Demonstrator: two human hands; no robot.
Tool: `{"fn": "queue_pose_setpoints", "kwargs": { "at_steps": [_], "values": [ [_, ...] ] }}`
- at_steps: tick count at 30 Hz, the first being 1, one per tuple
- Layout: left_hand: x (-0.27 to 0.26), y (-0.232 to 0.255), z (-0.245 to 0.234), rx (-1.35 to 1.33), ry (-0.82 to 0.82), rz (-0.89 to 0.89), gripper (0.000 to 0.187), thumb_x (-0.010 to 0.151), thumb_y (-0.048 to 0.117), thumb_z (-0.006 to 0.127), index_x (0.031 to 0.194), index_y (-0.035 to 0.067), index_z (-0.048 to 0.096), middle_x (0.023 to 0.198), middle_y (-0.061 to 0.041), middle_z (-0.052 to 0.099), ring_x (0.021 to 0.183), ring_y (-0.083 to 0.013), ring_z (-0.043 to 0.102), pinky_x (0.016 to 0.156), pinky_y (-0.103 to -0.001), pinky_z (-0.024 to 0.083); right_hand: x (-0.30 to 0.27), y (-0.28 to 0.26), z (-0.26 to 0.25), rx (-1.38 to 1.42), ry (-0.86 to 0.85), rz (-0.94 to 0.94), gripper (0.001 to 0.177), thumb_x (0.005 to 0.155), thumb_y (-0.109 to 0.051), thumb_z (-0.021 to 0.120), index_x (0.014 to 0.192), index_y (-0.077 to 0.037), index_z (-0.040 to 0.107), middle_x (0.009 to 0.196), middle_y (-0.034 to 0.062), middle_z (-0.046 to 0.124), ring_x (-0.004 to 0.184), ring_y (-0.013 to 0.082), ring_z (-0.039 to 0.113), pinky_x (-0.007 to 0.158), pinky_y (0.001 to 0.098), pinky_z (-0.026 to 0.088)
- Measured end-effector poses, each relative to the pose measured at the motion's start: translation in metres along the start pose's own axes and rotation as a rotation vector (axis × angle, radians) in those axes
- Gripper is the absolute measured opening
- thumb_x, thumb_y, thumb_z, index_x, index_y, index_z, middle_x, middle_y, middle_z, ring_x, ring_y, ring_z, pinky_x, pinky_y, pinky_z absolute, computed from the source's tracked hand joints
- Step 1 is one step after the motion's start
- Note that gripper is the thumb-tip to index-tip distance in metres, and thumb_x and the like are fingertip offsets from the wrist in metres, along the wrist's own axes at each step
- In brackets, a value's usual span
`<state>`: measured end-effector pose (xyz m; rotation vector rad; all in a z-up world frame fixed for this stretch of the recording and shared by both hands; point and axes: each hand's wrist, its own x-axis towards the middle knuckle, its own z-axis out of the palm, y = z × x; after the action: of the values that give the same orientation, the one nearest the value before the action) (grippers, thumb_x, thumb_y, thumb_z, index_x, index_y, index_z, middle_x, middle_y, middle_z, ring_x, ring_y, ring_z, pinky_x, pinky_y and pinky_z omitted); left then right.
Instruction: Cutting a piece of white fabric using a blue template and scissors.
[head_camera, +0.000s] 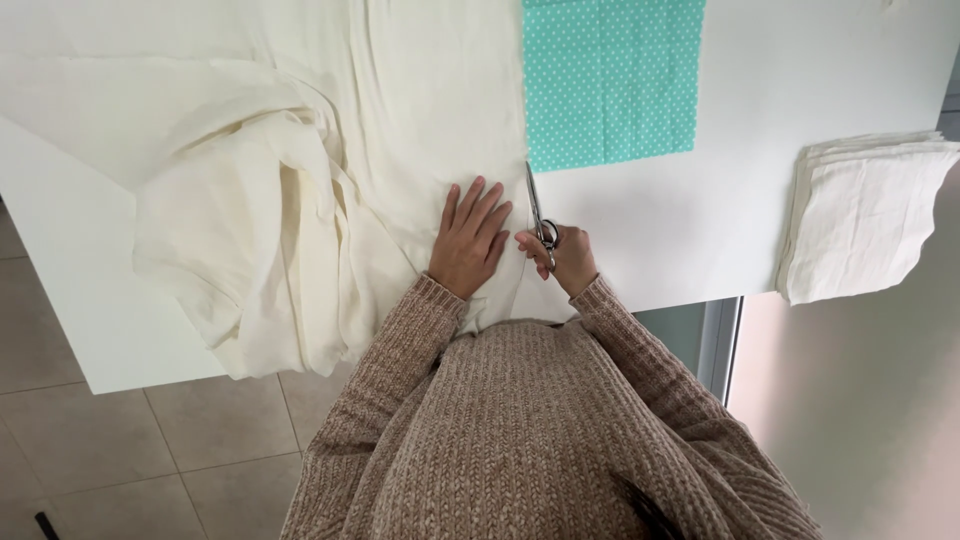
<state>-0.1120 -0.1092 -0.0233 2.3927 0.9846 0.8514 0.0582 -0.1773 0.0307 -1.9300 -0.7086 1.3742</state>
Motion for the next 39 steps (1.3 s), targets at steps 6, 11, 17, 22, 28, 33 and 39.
{"fn": "queue_pose_setpoints", "kwargs": {
  "at_steps": [6, 11, 17, 22, 28, 33, 39],
  "values": [
    [0.002, 0.001, -0.003, -0.04, 0.009, -0.023, 0.034, 0.101, 0.026, 0.059, 0.13, 0.01, 0.064, 0.149, -0.011, 0.054, 0.145, -0.0337, 0.042, 0.124, -0.055, 0.023, 0.011, -0.02, 0.001, -0.046, -0.009, -0.001, 0.036, 0.09, -0.027, 0.08, 0.07, 0.0, 0.07, 0.048, 0.0094, 0.06, 0.034, 0.0151, 0.055, 0.039, 0.0275, 0.047],
    [0.004, 0.003, -0.009, -0.058, 0.001, -0.037, 0.033, 0.101, 0.025, 0.06, 0.129, 0.009, 0.065, 0.149, -0.011, 0.053, 0.146, -0.0339, 0.041, 0.124, -0.055, 0.023, 0.008, -0.034, 0.004, -0.078, -0.013, 0.001, 0.037, 0.091, -0.028, 0.08, 0.068, -0.001, 0.068, 0.048, 0.009, 0.059, 0.035, 0.0155, 0.056, 0.043, 0.0281, 0.047],
    [0.004, 0.003, -0.011, -0.085, -0.012, -0.049, 0.033, 0.1, 0.024, 0.061, 0.129, 0.009, 0.064, 0.149, -0.012, 0.053, 0.146, -0.0345, 0.04, 0.124, -0.055, 0.022, 0.007, -0.043, 0.004, -0.147, -0.009, 0.016, 0.039, 0.09, -0.03, 0.079, 0.066, -0.002, 0.067, 0.043, 0.0068, 0.055, 0.035, 0.0148, 0.054, 0.047, 0.026, 0.047],
    [0.004, 0.002, -0.011, -0.08, -0.014, -0.048, 0.032, 0.101, 0.025, 0.06, 0.129, 0.009, 0.065, 0.149, -0.012, 0.052, 0.146, -0.0342, 0.04, 0.124, -0.055, 0.022, 0.008, -0.038, 0.003, -0.163, 0.001, 0.035, 0.038, 0.088, -0.026, 0.079, 0.063, -0.001, 0.065, 0.043, 0.0072, 0.052, 0.034, 0.0158, 0.053, 0.046, 0.0275, 0.047],
    [0.003, 0.002, -0.012, -0.074, -0.015, -0.047, 0.032, 0.101, 0.025, 0.059, 0.129, 0.009, 0.065, 0.148, -0.013, 0.053, 0.146, -0.0352, 0.041, 0.124, -0.055, 0.023, 0.022, -0.039, 0.004, -0.138, -0.007, 0.026, 0.041, 0.09, -0.03, 0.079, 0.061, -0.004, 0.066, 0.042, 0.0061, 0.054, 0.034, 0.0149, 0.055, 0.045, 0.0261, 0.048],
    [0.003, 0.003, -0.012, -0.076, -0.044, -0.055, 0.033, 0.1, 0.023, 0.061, 0.13, 0.009, 0.063, 0.149, -0.013, 0.052, 0.147, -0.0351, 0.039, 0.125, -0.055, 0.021, 0.03, -0.042, 0.002, -0.078, -0.016, 0.008, 0.04, 0.093, -0.03, 0.078, 0.065, -0.002, 0.068, 0.047, 0.0089, 0.056, 0.034, 0.016, 0.054, 0.044, 0.0286, 0.047],
    [0.004, 0.001, -0.012, -0.081, -0.058, -0.059, 0.034, 0.1, 0.024, 0.061, 0.13, 0.01, 0.063, 0.15, -0.013, 0.051, 0.147, -0.035, 0.038, 0.125, -0.055, 0.021, 0.031, -0.045, 0.002, -0.097, -0.029, -0.004, 0.042, 0.092, -0.028, 0.079, 0.062, -0.002, 0.065, 0.043, 0.0066, 0.052, 0.033, 0.0151, 0.053, 0.043, 0.0266, 0.046]
  ]
}}
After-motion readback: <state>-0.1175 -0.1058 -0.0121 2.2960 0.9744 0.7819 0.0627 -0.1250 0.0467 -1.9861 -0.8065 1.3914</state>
